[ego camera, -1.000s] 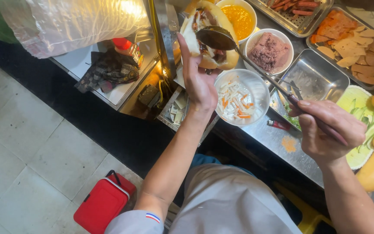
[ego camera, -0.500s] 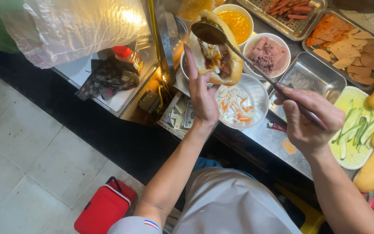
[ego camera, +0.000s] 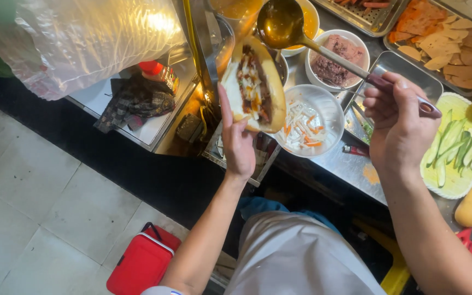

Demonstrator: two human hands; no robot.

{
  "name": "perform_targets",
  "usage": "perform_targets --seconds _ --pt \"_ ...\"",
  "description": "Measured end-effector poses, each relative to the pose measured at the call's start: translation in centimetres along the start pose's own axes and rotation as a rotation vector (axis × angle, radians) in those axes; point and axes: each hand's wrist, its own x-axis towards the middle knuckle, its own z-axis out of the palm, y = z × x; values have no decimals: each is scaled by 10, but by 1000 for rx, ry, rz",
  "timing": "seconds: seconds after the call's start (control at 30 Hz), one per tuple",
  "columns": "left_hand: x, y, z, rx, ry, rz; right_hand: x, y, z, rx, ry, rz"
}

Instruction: Prepare Vietnamese sandwiches (banh mi) by adding various ingredients and toasting them.

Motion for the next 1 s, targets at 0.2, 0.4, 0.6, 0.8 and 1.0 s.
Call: perform_targets --seconds 0.2,0.4,0.6,0.8,1.0 --pt "-40 8 -36 79 70 8 -21 49 20 -605 -196 -252" --pt "-39 15 -24 94 79 25 -27 97 30 -960 -361 -580" --pt "-33 3 17 56 43 -17 -26 104 16 -811 -334 -272" --pt "-39 -36 82 15 -95 -126 -38 51 -51 -970 -408 -51" --pt "-98 -122 165 230 -339 -219 -93 -38 -144 -271 -181 7"
